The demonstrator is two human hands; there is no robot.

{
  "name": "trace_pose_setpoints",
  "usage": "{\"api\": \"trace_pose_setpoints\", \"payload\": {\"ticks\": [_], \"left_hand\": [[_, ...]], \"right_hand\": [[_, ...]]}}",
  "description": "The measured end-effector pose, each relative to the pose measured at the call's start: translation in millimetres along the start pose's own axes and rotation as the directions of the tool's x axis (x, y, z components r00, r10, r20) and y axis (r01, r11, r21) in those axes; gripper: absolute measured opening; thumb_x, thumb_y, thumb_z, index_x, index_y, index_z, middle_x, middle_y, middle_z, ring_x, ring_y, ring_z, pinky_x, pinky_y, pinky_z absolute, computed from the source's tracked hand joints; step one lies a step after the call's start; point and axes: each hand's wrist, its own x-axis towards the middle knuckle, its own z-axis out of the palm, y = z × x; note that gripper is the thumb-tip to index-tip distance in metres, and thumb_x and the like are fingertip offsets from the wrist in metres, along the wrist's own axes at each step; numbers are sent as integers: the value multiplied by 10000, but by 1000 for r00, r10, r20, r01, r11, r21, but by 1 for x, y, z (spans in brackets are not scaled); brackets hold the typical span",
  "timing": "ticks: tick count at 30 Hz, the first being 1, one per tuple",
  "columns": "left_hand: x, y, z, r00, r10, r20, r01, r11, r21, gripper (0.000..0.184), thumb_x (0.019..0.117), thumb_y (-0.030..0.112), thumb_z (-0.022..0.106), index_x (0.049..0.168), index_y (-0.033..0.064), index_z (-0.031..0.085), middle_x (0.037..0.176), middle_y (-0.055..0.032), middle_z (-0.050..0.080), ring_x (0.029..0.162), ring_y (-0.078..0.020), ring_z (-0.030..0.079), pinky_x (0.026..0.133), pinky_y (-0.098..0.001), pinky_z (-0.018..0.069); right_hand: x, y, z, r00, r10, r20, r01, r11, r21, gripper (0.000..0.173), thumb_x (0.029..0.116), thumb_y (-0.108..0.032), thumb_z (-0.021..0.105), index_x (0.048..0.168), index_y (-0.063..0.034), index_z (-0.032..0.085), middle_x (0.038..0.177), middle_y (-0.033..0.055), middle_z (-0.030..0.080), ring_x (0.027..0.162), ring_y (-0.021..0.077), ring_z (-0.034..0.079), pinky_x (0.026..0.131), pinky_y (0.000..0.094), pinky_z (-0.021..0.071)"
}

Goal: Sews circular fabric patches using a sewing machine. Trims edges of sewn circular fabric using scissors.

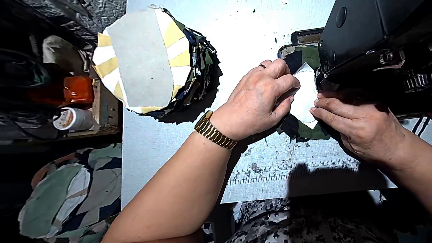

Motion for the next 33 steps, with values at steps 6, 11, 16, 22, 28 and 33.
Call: {"api": "trace_pose_setpoints", "payload": {"ticks": [6, 11, 16, 22, 28, 33], "left_hand": [[-1, 4, -1, 1000, 7, 5, -7, 1000, 9, 281, 983, 233, 552, 1145, 112, 748, 1018, -78, 638, 977, -219, 602, 831, -376, 479], [-1, 6, -2, 1000, -1, 23, 1, 1000, 5, 251, 976, 209, 577, 1130, 120, 754, 966, -69, 604, 910, -206, 596, 783, -366, 485], [-1, 7, -2, 1000, 3, 27, -4, 1000, 2, 235, 977, 215, 590, 1116, 116, 752, 944, -62, 590, 874, -195, 591, 763, -359, 487], [-1, 9, -3, 999, 9, 36, -9, 1000, 3, 233, 978, 219, 586, 1104, 115, 753, 922, -53, 581, 838, -179, 582, 732, -341, 480], [-1, -5, -3, 997, -13, -78, 10, 999, -45, 300, 989, 160, 549, 1209, 150, 752, 1070, -72, 651, 1060, -241, 572, 896, -426, 442], [2, -13, 3, 996, -9, -94, 4, 999, -46, 347, 999, 72, 497, 1261, 124, 719, 1281, -128, 643, 1230, -274, 579, 1027, -455, 474]], "right_hand": [[-1, -1, -6, 999, 50, -3, -50, 999, -11, 323, 961, 55, 506, 1154, -15, 755, 1207, 180, 726, 1195, 324, 670, 1015, 438, 528], [0, 4, -7, 996, 72, -44, -73, 997, -30, 278, 976, 55, 516, 1096, -5, 760, 1156, 171, 734, 1195, 329, 660, 1032, 459, 513], [1, 5, -9, 993, 110, -35, -113, 990, -85, 283, 986, 42, 512, 1108, -14, 761, 1247, 161, 711, 1281, 337, 608, 1085, 476, 467], [1, -1, -5, 994, 58, -95, -64, 996, -57, 297, 985, 37, 527, 1190, -10, 737, 1234, 200, 703, 1187, 335, 660, 1004, 460, 527], [3, -3, 5, 999, -29, 30, 28, 999, 27, 361, 969, 54, 501, 1266, 4, 699, 1316, 204, 668, 1287, 359, 602, 1114, 454, 463], [4, -3, 3, 999, -32, 14, 32, 999, 6, 341, 966, 43, 500, 1222, 3, 721, 1266, 199, 693, 1250, 354, 627, 1091, 453, 477]]}}
